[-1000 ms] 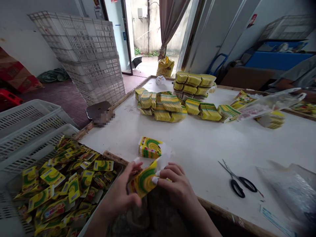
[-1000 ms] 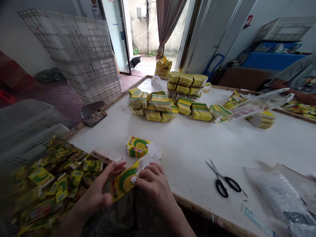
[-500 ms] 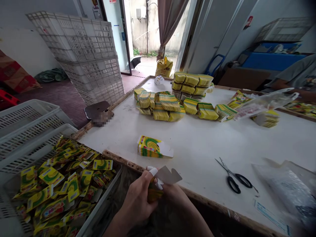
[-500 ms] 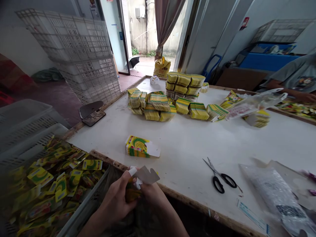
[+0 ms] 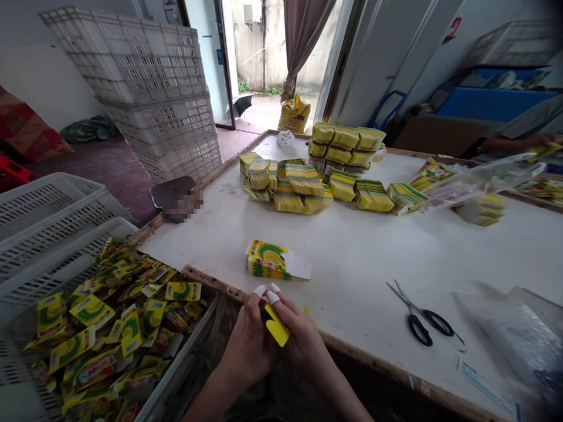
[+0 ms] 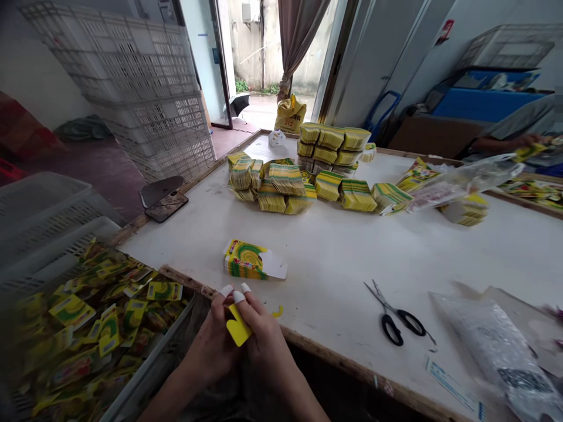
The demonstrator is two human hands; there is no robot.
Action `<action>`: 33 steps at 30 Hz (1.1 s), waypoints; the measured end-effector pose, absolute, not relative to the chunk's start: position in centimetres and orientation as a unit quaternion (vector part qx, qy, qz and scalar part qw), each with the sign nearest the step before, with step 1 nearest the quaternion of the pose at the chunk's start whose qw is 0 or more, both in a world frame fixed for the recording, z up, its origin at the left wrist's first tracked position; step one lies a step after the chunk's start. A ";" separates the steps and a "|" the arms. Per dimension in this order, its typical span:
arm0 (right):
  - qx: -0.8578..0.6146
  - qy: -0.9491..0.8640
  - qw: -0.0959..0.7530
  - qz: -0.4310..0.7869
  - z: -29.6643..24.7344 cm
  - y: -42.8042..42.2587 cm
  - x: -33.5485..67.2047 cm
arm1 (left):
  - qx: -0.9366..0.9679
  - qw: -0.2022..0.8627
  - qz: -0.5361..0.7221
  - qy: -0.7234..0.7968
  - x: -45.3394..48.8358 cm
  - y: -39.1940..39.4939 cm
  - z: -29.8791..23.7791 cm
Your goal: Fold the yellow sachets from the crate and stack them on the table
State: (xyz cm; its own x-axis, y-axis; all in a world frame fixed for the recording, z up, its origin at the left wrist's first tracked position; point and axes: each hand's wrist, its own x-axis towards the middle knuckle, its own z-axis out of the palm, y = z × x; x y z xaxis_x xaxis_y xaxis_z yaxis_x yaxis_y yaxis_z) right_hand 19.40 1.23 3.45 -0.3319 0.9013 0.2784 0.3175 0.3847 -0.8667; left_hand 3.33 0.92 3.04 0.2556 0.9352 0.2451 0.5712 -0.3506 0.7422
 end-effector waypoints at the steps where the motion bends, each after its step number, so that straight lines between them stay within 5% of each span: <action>1: -0.423 -0.729 0.403 0.356 3.3 1.3 19.6 | 0.746 0.247 0.333 0.521 3.1 0.9 3.0; 9: -0.431 -0.779 0.254 0.377 4.2 1.1 20.1 | 0.755 0.206 0.306 0.542 1.4 0.9 4.4; 33: -0.408 -0.754 0.336 0.390 5.6 2.7 19.9 | 0.727 0.247 0.329 0.550 1.1 1.9 5.5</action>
State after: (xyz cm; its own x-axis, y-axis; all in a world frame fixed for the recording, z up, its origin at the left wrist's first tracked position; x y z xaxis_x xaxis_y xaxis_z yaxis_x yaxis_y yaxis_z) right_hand 19.88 2.67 5.65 -0.4401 0.8780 0.1882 0.3531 0.3619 -0.8627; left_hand 1.08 1.89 5.46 0.1789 0.9618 0.2070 0.6368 -0.2736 0.7209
